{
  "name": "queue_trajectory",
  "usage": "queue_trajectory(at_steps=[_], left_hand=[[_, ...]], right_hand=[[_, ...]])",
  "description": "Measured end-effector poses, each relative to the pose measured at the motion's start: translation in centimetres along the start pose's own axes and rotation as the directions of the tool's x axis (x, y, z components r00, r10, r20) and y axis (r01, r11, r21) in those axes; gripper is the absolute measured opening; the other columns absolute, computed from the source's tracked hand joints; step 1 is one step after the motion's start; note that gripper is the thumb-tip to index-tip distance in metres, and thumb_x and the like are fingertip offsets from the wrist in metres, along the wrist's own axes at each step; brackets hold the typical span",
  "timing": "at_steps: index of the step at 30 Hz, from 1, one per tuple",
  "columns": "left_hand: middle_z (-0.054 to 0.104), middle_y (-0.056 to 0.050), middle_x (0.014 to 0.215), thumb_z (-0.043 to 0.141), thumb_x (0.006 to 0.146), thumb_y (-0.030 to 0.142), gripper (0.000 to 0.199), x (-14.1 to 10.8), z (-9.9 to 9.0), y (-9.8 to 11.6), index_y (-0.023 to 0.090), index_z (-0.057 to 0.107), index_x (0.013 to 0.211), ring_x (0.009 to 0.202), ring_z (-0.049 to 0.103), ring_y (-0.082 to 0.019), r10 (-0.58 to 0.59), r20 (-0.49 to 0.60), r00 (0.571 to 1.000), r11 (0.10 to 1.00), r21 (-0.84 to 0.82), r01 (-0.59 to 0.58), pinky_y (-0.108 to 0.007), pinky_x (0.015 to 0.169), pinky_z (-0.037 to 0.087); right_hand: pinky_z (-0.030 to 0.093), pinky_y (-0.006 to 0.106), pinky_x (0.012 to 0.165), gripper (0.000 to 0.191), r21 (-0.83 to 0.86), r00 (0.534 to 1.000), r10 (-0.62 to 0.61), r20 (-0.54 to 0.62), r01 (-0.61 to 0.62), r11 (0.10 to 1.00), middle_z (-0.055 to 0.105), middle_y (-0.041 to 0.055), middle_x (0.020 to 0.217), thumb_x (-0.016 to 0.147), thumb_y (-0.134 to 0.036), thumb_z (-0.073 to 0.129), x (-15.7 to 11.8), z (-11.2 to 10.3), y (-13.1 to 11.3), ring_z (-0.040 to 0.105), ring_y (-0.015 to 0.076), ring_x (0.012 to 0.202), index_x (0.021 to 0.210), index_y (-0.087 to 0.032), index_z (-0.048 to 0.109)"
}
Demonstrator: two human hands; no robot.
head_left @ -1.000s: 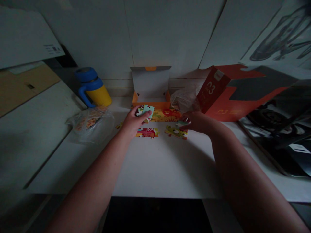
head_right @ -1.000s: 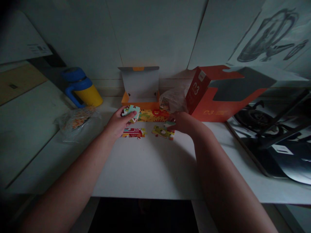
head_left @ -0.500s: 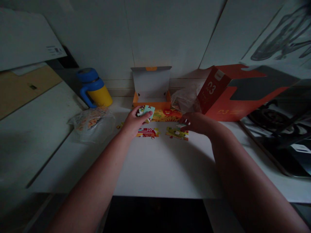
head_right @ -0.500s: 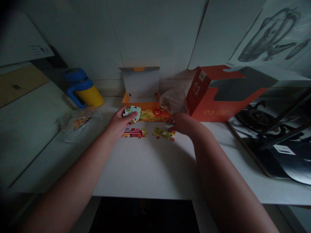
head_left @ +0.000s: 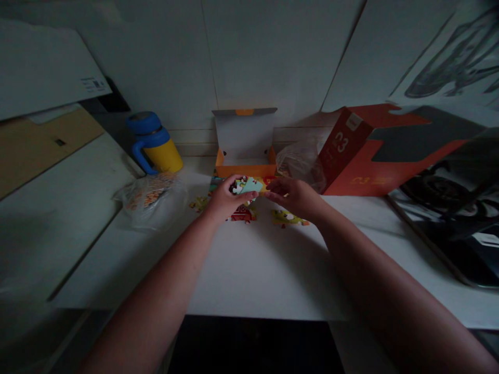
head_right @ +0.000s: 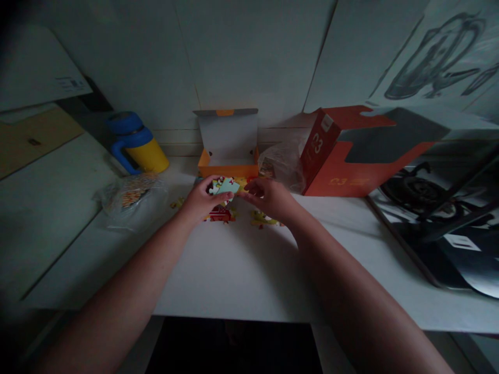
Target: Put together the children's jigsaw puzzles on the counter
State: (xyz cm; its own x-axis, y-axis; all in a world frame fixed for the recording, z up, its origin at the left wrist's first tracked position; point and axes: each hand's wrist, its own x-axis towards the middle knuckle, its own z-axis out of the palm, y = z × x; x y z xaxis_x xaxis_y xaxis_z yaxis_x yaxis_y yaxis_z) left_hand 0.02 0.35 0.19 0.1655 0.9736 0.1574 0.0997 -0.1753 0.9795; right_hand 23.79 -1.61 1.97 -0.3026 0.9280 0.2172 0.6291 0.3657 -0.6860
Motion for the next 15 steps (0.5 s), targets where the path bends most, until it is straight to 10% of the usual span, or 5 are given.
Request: queue_trajectory(at_steps=[7,15], left_hand=[[0.073,-0.006,0.111,0.096,0.064,0.044,0.059,-0.3,0.5,-0.2,0.023,0.072,0.113,0.098,0.07,-0.021,0.036,0.029,0.999,0.997,0.074,-0.038,-0.029,0.084,0.054],[0.077,-0.008,0.112,0.096,0.066,0.036,0.051,0.0,0.2,-0.2,0.022,0.072,0.109,0.098,0.071,-0.02,-0.039,0.022,0.999,0.988,-0.149,0.041,-0.031,0.089,0.055]], right_hand=[[0.049,0.028,0.061,0.042,0.492,0.985,0.167,0.041,-0.165,0.855,0.069,0.0011,0.076,0.081,-0.059,0.08,0.2,2.4,-0.6,0.062,0.0156,0.066,0.086,-0.022,0.062],[0.059,0.031,0.075,0.046,0.652,0.96,0.275,-0.059,-0.172,0.739,0.072,0.0028,0.097,0.079,-0.06,0.079,0.5,0.5,-0.3,0.071,0.0179,0.086,0.097,-0.025,0.054]])
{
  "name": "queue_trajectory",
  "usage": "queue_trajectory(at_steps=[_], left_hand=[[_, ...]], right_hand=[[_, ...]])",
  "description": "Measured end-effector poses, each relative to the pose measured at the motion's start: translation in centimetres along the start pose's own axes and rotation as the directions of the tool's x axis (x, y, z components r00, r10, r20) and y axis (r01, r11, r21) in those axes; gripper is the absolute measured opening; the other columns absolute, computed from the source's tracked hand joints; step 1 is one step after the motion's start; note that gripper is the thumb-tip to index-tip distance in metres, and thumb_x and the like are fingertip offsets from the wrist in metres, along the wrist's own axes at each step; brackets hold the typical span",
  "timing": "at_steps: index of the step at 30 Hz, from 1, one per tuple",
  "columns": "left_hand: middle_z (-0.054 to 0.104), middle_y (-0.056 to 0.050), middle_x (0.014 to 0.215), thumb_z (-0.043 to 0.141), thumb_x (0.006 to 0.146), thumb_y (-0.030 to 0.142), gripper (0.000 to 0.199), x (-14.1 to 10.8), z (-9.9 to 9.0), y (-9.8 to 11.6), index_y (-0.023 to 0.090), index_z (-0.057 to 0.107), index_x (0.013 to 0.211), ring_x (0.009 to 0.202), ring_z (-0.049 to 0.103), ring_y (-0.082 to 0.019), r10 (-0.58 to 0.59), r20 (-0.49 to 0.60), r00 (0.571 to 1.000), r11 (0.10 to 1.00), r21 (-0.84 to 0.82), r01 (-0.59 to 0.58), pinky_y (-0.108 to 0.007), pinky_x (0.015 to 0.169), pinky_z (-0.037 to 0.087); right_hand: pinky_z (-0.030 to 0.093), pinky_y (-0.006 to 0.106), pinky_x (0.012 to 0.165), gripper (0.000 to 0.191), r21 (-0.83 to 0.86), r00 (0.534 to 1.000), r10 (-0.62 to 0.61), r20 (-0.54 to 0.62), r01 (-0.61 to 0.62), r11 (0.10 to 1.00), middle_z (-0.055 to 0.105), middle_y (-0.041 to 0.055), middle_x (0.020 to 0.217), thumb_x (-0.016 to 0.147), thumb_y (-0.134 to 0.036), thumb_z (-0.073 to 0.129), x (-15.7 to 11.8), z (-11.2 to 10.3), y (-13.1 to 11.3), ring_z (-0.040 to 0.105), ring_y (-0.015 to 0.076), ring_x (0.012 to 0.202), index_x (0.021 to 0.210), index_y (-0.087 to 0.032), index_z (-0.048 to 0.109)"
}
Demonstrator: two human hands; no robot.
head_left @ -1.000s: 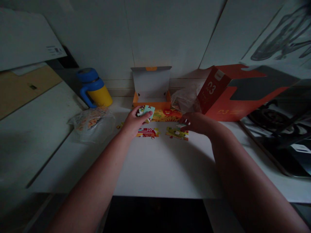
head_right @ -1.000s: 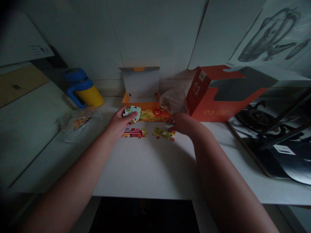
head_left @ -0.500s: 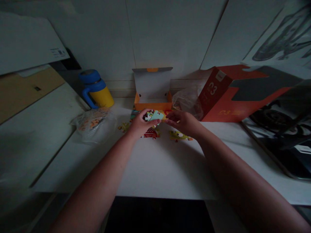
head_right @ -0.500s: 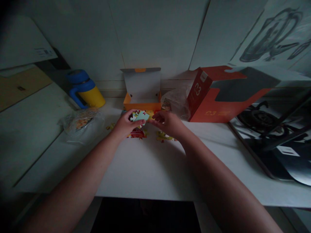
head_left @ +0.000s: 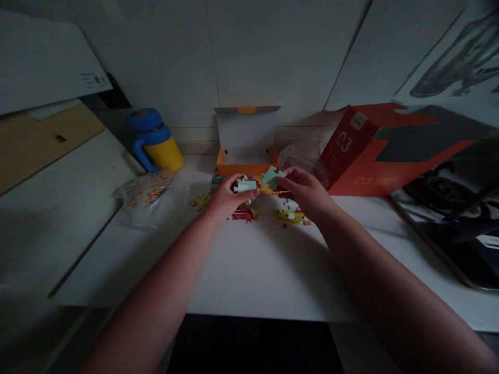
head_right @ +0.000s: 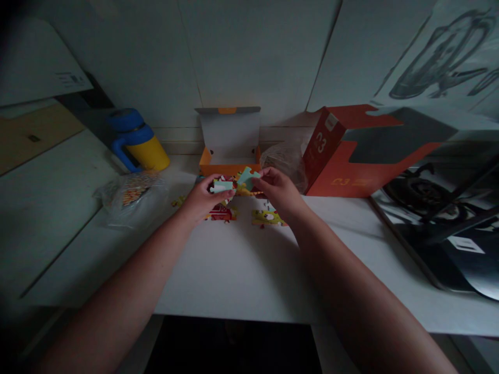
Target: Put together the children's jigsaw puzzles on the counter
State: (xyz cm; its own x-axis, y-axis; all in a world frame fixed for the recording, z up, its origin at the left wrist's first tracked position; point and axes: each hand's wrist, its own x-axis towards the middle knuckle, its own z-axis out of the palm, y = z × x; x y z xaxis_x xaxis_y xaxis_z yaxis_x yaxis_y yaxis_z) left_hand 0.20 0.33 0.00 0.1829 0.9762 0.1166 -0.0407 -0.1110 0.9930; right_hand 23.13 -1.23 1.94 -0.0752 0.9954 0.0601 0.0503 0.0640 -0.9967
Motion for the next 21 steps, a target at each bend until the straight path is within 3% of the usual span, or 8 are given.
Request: queue_trajectory(at_steps=[3,5,11,14,21], left_hand=[[0.077,-0.008,0.11,0.096,0.065,0.038,0.052,0.3,-0.5,0.2,0.022,0.072,0.108,0.094,0.072,-0.02,-0.068,-0.069,0.995,0.996,-0.055,0.064,-0.031,0.082,0.057],[0.077,-0.008,0.11,0.097,0.064,0.04,0.054,0.5,-0.9,0.1,0.023,0.071,0.108,0.09,0.072,-0.02,-0.123,-0.111,0.986,0.99,-0.077,0.115,-0.03,0.073,0.057],[0.074,-0.01,0.122,0.097,0.063,0.041,0.06,0.8,-1.7,-0.4,0.025,0.068,0.113,0.094,0.073,-0.022,-0.177,-0.15,0.973,0.979,-0.124,0.159,-0.03,0.071,0.058],[0.074,-0.011,0.125,0.098,0.063,0.041,0.061,0.8,-1.7,-0.4,0.025,0.068,0.113,0.096,0.073,-0.022,-0.191,-0.144,0.971,0.976,-0.135,0.172,-0.03,0.072,0.058],[0.074,-0.009,0.12,0.098,0.061,0.04,0.059,0.9,-1.7,-0.7,0.026,0.068,0.11,0.095,0.074,-0.023,-0.187,-0.144,0.972,0.976,-0.136,0.168,-0.031,0.072,0.058]], right_hand=[[0.06,0.033,0.079,0.039,-0.071,0.999,-0.048,-0.001,0.047,0.996,0.074,0.0043,0.103,0.083,-0.053,0.076,0.6,-1.5,0.6,0.072,0.0184,0.087,0.103,-0.024,0.062],[0.059,0.033,0.079,0.032,-0.216,0.997,-0.062,0.039,0.069,0.974,0.077,0.0058,0.103,0.088,-0.047,0.071,0.9,-2.6,1.0,0.072,0.0191,0.087,0.109,-0.022,0.069],[0.053,0.027,0.07,0.034,-0.676,0.986,-0.047,0.162,0.146,0.723,0.081,0.0056,0.098,0.094,-0.03,0.064,1.0,-4.3,1.5,0.071,0.019,0.08,0.123,-0.022,0.079],[0.051,0.026,0.067,0.035,-0.757,0.985,-0.012,0.171,0.139,0.638,0.081,0.0046,0.094,0.094,-0.029,0.064,0.8,-4.0,1.0,0.07,0.0175,0.074,0.125,-0.023,0.08],[0.054,0.028,0.076,0.032,-0.801,0.965,0.049,0.257,0.185,0.569,0.083,0.0053,0.102,0.096,-0.027,0.063,0.4,-3.3,0.2,0.073,0.0198,0.083,0.123,-0.025,0.081]])
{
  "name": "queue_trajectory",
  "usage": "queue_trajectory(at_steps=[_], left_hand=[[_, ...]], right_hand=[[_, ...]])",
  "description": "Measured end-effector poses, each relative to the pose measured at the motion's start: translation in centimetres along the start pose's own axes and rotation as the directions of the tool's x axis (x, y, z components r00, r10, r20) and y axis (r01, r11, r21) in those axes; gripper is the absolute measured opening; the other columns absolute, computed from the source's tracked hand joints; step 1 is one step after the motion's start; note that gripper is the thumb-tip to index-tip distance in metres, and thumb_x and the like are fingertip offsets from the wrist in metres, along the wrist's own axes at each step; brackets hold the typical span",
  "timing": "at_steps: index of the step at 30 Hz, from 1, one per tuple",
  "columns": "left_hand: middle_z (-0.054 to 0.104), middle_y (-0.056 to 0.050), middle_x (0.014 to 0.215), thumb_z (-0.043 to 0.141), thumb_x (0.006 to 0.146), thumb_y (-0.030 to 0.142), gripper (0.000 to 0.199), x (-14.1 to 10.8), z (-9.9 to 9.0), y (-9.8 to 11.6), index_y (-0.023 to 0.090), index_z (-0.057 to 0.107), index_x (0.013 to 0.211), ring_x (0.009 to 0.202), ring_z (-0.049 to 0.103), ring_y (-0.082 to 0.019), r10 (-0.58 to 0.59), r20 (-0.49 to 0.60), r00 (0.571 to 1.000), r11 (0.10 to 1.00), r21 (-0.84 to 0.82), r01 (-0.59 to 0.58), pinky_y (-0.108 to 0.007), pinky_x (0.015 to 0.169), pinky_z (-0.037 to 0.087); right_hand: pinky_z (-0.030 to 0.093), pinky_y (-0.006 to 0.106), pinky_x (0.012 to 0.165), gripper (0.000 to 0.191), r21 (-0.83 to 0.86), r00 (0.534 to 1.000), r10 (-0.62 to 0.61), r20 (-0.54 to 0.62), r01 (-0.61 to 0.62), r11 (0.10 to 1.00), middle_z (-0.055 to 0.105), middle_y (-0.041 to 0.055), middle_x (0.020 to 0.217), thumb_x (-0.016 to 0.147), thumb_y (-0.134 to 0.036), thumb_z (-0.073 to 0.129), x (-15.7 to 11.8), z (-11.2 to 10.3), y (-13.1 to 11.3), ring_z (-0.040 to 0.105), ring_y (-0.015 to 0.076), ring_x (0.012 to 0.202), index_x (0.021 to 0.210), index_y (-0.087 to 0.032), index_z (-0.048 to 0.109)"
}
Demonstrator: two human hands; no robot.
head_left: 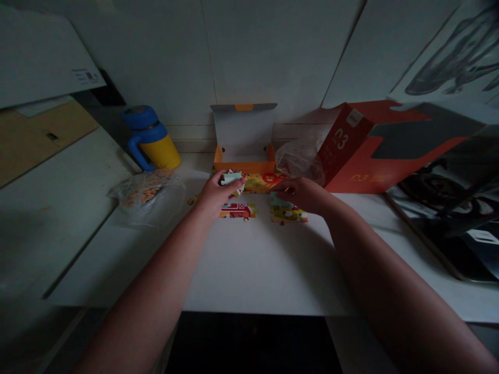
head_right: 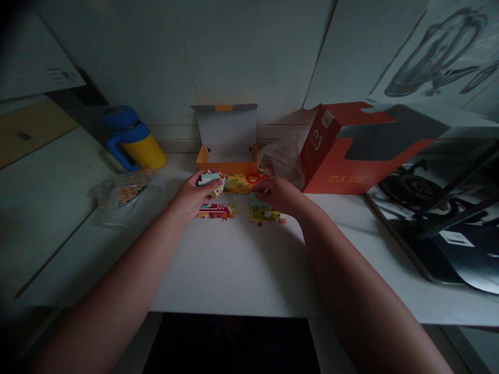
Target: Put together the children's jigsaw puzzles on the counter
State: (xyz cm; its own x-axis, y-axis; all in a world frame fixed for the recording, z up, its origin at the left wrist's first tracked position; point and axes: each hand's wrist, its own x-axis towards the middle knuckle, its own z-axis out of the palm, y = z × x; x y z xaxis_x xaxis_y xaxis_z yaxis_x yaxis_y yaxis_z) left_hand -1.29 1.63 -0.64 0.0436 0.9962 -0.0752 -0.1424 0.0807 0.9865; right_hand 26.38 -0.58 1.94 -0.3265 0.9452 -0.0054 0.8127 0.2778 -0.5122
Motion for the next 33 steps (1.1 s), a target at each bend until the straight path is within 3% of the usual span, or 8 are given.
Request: queue_trajectory(at_steps=[7,20,27,33], left_hand=[[0.074,-0.008,0.119,0.099,0.06,0.039,0.061,0.3,-0.1,-0.3,0.026,0.067,0.111,0.095,0.074,-0.023,0.0,-0.012,1.0,1.0,-0.015,0.0,-0.031,0.07,0.059],[0.074,-0.009,0.122,0.099,0.06,0.039,0.062,0.2,0.0,-0.1,0.026,0.067,0.112,0.096,0.074,-0.023,-0.018,-0.012,1.0,0.999,-0.035,0.018,-0.031,0.071,0.059],[0.075,-0.008,0.118,0.098,0.061,0.039,0.058,-0.3,0.3,0.3,0.025,0.068,0.109,0.093,0.074,-0.021,-0.015,0.007,1.0,1.0,-0.004,0.015,-0.027,0.067,0.055],[0.076,-0.007,0.113,0.099,0.059,0.039,0.066,-0.7,0.7,0.8,0.024,0.067,0.114,0.082,0.072,-0.018,-0.029,0.011,1.0,1.0,0.011,0.029,-0.027,0.063,0.053]], right_hand=[[0.054,0.029,0.083,0.036,-0.09,0.999,-0.025,0.027,0.027,0.996,0.081,0.0039,0.117,0.093,-0.021,0.065,0.2,0.5,-0.3,0.075,0.0228,0.099,0.126,-0.027,0.078],[0.054,0.034,0.098,0.038,-0.253,0.985,-0.155,0.073,0.168,0.953,0.074,0.0108,0.131,0.09,-0.033,0.074,0.2,0.3,0.8,0.071,0.0298,0.115,0.126,-0.023,0.078],[0.053,0.042,0.105,0.041,-0.224,0.983,-0.172,0.063,0.182,0.957,0.071,0.0153,0.134,0.087,-0.036,0.08,-0.1,0.3,0.4,0.068,0.0337,0.121,0.126,-0.022,0.077],[0.053,0.041,0.103,0.04,-0.204,0.981,-0.172,0.091,0.188,0.961,0.073,0.0136,0.13,0.084,-0.034,0.082,-0.2,0.0,1.0,0.069,0.0318,0.118,0.123,-0.023,0.077]])
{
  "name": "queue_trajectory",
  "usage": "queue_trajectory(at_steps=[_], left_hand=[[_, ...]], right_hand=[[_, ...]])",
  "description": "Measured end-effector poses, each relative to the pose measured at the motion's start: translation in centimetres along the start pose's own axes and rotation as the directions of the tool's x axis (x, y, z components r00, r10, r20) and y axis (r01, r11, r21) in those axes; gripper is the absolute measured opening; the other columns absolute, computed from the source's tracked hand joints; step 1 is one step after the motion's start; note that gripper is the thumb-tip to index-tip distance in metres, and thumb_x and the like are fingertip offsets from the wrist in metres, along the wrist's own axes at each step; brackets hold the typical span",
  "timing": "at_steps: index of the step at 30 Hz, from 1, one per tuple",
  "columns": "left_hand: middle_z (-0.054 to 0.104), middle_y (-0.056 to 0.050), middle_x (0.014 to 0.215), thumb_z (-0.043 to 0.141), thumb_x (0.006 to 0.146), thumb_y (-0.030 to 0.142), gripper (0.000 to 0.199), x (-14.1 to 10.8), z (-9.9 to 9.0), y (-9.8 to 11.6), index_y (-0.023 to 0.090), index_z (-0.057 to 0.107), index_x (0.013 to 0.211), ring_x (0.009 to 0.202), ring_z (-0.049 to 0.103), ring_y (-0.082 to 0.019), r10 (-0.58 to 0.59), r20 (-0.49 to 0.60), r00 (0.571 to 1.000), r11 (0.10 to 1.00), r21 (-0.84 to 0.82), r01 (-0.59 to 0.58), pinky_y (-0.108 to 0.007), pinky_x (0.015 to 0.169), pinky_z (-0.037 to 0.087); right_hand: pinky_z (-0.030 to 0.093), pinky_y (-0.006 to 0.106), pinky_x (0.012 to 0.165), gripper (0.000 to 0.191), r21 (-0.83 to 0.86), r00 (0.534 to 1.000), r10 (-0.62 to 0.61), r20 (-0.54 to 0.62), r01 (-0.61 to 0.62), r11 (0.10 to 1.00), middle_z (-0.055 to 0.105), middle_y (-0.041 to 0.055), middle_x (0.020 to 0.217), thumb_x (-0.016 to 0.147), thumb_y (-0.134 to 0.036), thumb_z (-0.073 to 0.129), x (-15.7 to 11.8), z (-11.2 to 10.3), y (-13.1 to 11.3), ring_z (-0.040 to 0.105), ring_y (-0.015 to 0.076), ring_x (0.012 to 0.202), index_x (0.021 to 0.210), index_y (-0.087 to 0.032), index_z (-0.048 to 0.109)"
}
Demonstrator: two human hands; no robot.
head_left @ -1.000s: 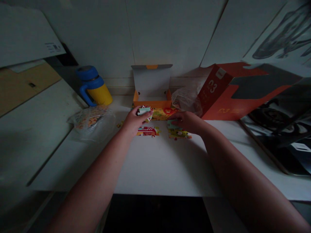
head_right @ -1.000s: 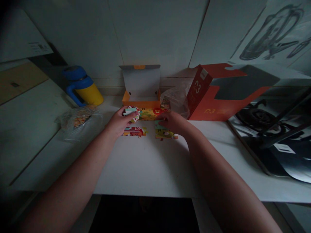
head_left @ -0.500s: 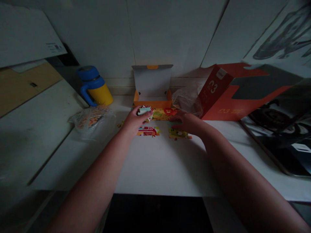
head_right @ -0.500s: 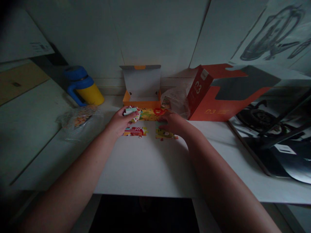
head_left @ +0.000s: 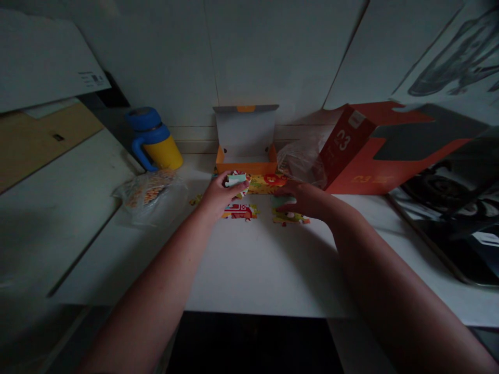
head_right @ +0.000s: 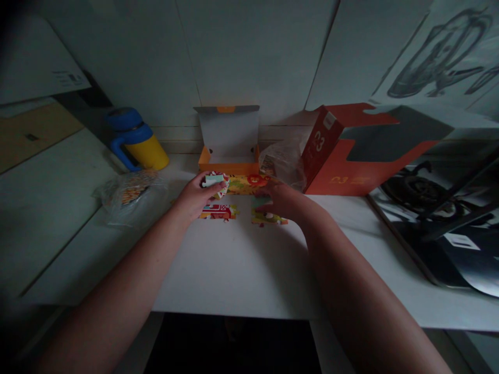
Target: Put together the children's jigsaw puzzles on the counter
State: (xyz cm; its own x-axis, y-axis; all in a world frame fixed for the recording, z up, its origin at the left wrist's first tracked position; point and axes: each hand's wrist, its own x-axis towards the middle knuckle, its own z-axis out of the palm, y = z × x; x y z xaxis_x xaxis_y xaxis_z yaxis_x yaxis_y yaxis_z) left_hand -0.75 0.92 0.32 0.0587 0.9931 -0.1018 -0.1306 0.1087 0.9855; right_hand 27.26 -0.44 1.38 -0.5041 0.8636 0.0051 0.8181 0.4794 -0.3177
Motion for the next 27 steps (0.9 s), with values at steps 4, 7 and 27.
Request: queue_trajectory(at_steps=[4,7,27], left_hand=[[0.076,-0.008,0.11,0.098,0.061,0.039,0.06,-0.4,0.4,-0.2,0.022,0.069,0.111,0.087,0.072,-0.018,0.051,0.061,0.997,0.998,0.034,-0.053,-0.027,0.07,0.054],[0.076,-0.008,0.111,0.098,0.063,0.036,0.056,-0.5,0.9,-0.9,0.02,0.071,0.11,0.096,0.071,-0.018,0.152,0.145,0.978,0.984,0.076,-0.164,-0.029,0.084,0.054],[0.073,-0.005,0.098,0.099,0.061,0.028,0.076,-1.4,1.4,-1.4,0.023,0.066,0.129,0.078,0.067,-0.015,-0.01,0.236,0.972,0.992,0.125,-0.02,-0.027,0.068,0.057]], right_hand=[[0.056,0.034,0.085,0.019,0.186,0.981,0.013,-0.192,0.024,0.982,0.078,0.0101,0.108,0.093,-0.033,0.071,0.3,0.1,-1.5,0.073,0.0239,0.094,0.106,-0.02,0.076],[0.055,0.028,0.071,0.022,0.408,0.946,0.077,-0.315,0.062,0.911,0.076,0.0054,0.092,0.096,-0.042,0.069,0.7,0.8,-3.6,0.07,0.0181,0.078,0.1,-0.021,0.071],[0.051,0.026,0.063,0.025,0.62,0.945,0.172,-0.279,0.041,0.784,0.076,0.0037,0.092,0.085,-0.035,0.079,1.4,1.9,-4.2,0.072,0.0172,0.075,0.101,-0.02,0.068]])
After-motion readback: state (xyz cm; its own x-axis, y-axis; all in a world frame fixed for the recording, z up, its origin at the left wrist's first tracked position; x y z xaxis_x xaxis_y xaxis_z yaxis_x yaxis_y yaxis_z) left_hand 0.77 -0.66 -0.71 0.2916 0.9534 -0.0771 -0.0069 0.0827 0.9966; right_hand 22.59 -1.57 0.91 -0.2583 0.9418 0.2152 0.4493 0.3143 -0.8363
